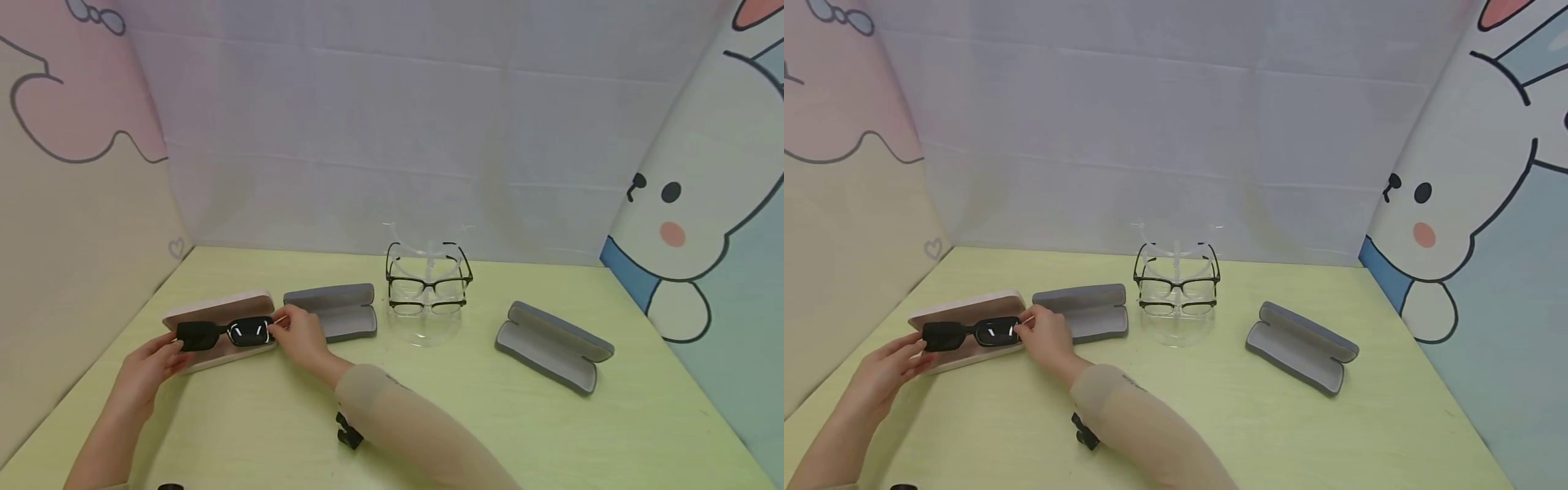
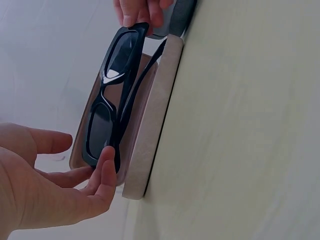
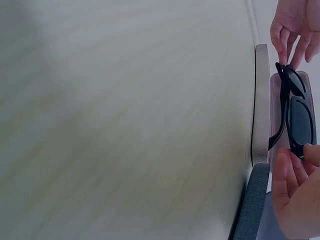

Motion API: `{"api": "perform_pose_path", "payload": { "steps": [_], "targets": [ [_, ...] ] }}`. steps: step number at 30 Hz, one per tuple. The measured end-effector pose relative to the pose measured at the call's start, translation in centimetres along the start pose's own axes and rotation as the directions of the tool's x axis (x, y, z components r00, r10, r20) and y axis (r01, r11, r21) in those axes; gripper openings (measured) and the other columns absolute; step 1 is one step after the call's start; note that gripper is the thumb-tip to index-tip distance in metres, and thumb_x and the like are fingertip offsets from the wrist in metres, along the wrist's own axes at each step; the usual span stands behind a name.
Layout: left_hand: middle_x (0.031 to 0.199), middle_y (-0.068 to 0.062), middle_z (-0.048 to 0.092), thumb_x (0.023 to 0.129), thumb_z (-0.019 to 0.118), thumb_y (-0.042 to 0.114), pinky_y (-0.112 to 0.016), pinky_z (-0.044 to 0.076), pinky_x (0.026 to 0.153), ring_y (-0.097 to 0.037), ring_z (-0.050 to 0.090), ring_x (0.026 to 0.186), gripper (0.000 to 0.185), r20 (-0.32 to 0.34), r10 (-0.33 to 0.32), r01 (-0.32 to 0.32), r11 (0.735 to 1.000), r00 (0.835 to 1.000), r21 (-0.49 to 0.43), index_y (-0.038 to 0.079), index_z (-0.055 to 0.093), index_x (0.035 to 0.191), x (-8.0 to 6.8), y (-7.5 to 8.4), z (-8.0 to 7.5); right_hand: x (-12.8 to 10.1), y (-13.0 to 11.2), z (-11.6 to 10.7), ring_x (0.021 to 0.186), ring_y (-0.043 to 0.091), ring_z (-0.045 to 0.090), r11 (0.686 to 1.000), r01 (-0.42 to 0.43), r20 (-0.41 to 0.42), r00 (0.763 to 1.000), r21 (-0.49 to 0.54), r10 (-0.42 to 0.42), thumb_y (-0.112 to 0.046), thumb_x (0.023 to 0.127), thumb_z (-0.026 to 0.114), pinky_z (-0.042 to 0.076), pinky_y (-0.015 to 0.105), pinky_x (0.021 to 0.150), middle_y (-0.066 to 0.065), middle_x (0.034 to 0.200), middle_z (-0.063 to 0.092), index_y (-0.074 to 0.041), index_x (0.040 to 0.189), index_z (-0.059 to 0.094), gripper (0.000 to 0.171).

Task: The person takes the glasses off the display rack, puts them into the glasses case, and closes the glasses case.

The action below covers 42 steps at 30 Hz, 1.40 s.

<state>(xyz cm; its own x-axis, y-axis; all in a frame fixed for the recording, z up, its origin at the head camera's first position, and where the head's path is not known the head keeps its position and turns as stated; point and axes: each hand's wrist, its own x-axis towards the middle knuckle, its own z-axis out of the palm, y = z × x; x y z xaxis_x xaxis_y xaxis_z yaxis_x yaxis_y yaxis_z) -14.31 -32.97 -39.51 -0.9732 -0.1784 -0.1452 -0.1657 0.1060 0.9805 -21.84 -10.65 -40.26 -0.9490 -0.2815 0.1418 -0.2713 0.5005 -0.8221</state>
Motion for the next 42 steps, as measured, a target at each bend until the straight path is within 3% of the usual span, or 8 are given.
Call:
{"api": "perform_pose_path", "payload": {
  "steps": [7,14,23,26,28,30,35,42],
  "targets": [
    [0.071,0.025,0.057,0.097,0.039,0.021,-0.01,0.047,0.066,0.009,0.058,0.068,0.068,0.002,-0.073,0.073,0.997,0.997,0.028,-0.013,0.0,0.139,0.2,-0.3,-0.1,0.5,-0.3,0.6,0.062,-0.003,0.055,0.992,-0.023,-0.047,0.999,-0.126,0.017,-0.025,0.082,0.068,0.036,0.015,0.052,-0.014,0.076,0.066,-0.019,0.092,0.067,0.012],
    [0.075,0.023,0.054,0.097,0.037,0.024,-0.012,0.047,0.068,0.009,0.058,0.068,0.066,-0.012,-0.103,0.104,0.983,0.995,0.151,-0.011,0.002,0.141,0.0,-0.3,0.2,1.0,-0.3,1.2,0.06,-0.001,0.056,0.97,-0.055,-0.099,0.995,-0.237,0.032,-0.028,0.081,0.068,0.035,0.016,0.051,-0.015,0.072,0.066,-0.024,0.086,0.066,0.007],
    [0.08,0.022,0.051,0.097,0.036,0.027,-0.014,0.048,0.068,0.008,0.058,0.069,0.065,-0.062,-0.108,0.12,0.968,0.992,0.22,-0.009,0.005,0.142,-0.3,-0.2,0.1,1.5,-0.7,1.8,0.07,0.0,0.061,0.939,-0.032,-0.059,0.998,-0.342,0.012,-0.03,0.083,0.066,0.041,0.017,0.055,-0.016,0.083,0.068,-0.025,0.096,0.066,0.014],
    [0.101,-0.009,0.059,0.097,0.033,0.03,-0.013,0.046,0.068,0.011,0.054,0.069,0.066,-0.05,-0.124,0.132,0.958,0.991,0.254,-0.011,0.006,0.141,-0.2,-0.1,0.1,1.4,-0.8,1.8,0.079,0.003,0.063,0.93,-0.039,-0.017,0.999,-0.366,0.036,-0.03,0.084,0.064,0.044,0.019,0.059,-0.016,0.091,0.068,-0.028,0.107,0.065,0.023],
    [0.124,-0.028,0.044,0.097,0.031,0.032,-0.012,0.046,0.069,0.013,0.05,0.07,0.067,-0.038,-0.14,0.145,0.949,0.989,0.278,-0.012,0.007,0.14,-0.2,-0.1,0.1,1.4,-0.9,1.9,0.083,0.006,0.064,0.92,-0.035,0.003,0.999,-0.389,0.039,-0.029,0.085,0.064,0.045,0.022,0.06,-0.015,0.097,0.067,-0.03,0.113,0.063,0.028],
    [0.137,-0.035,0.023,0.097,0.029,0.034,-0.011,0.045,0.069,0.014,0.048,0.07,0.067,-0.036,-0.153,0.157,0.943,0.987,0.294,-0.013,0.009,0.14,-0.1,-0.1,0.1,1.4,-0.9,1.9,0.086,0.008,0.063,0.907,-0.022,0.019,0.999,-0.42,0.033,-0.029,0.086,0.063,0.046,0.023,0.061,-0.014,0.101,0.066,-0.032,0.116,0.062,0.03],
    [0.137,-0.033,0.024,0.096,0.029,0.037,-0.011,0.044,0.069,0.014,0.046,0.07,0.068,-0.037,-0.176,0.179,0.933,0.984,0.311,-0.013,0.012,0.14,0.2,-0.1,0.1,1.4,-1.0,1.7,0.087,0.011,0.063,0.882,-0.011,0.049,0.998,-0.47,0.039,-0.026,0.087,0.061,0.048,0.026,0.062,-0.01,0.104,0.065,-0.032,0.118,0.061,0.031],
    [0.143,-0.035,0.011,0.097,0.027,0.037,-0.011,0.044,0.07,0.016,0.046,0.069,0.069,0.003,-0.202,0.19,0.928,0.979,0.319,-0.011,0.004,0.141,0.3,0.2,-0.3,1.1,-0.9,1.4,0.081,0.01,0.064,0.902,0.009,0.1,0.994,-0.431,0.038,-0.026,0.089,0.057,0.048,0.023,0.062,-0.01,0.102,0.067,-0.028,0.116,0.062,0.028]
  ]
}}
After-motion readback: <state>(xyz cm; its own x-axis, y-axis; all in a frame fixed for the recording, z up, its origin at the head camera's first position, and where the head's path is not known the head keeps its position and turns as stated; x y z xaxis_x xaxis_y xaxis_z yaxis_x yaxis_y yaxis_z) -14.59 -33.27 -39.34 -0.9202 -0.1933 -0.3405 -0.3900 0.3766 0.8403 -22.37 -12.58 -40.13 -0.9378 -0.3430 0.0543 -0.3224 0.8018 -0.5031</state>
